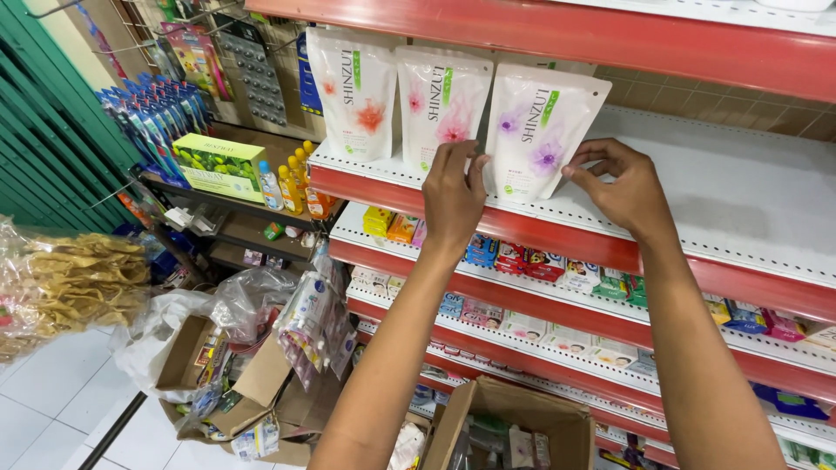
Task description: Organizing and scanning body wash pouches on a store shelf.
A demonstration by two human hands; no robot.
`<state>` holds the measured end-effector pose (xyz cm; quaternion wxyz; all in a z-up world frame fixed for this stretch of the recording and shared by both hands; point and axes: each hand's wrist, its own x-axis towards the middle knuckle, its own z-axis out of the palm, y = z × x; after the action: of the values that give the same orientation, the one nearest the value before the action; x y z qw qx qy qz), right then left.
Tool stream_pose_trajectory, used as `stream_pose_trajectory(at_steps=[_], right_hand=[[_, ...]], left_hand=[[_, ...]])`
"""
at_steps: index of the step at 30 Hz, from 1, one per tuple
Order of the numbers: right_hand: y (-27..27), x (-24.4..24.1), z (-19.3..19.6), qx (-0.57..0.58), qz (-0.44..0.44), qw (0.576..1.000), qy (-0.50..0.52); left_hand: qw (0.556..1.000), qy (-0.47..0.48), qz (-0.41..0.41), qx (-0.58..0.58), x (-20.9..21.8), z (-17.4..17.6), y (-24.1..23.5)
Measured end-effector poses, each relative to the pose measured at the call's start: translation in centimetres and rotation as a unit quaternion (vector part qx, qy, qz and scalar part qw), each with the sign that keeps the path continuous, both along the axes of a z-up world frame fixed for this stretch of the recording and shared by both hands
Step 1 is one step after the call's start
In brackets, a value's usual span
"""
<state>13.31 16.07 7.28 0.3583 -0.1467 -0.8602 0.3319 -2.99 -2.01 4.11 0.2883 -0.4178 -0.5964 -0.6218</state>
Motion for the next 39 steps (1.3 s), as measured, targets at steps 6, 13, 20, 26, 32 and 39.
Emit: stream_pose_trajectory(at_steps=[6, 13, 20, 26, 32, 39], right_hand=[[-1.0, -1.4, 2.7, -0.085, -0.016, 0.992, 0.094], [-0.8, -2.8, 5.2, -0.109, -0.010, 0.985, 0.134], [-0.3, -2.8, 5.1, -0.100, -0.004, 0.988, 0.115], [-0.5, -2.3, 2.4, -0.093, -0.005, 0.995, 0.029], [-2.4, 0.1, -1.3, -0.003, 0.012, 1.000, -0.012], [-12.0, 10.2, -19.1, 0.069, -0.038, 0.996, 0.033]], left_hand=[[0.985, 0.172, -0.010, -0.024, 3.2, 0.4, 0.7], [0.982, 0.165, 0.002, -0.090, 2.8, -0.8, 2.4], [0.988, 0.126, -0.016, -0.086, 2.6, -0.9, 1.4], [0.994, 0.028, -0.069, -0.075, 1.6, -2.0, 0.8], [0.994, 0.015, -0.099, -0.046, 1.8, -2.5, -0.9], [0.996, -0.074, -0.038, -0.041, 3.6, -16.7, -7.1]])
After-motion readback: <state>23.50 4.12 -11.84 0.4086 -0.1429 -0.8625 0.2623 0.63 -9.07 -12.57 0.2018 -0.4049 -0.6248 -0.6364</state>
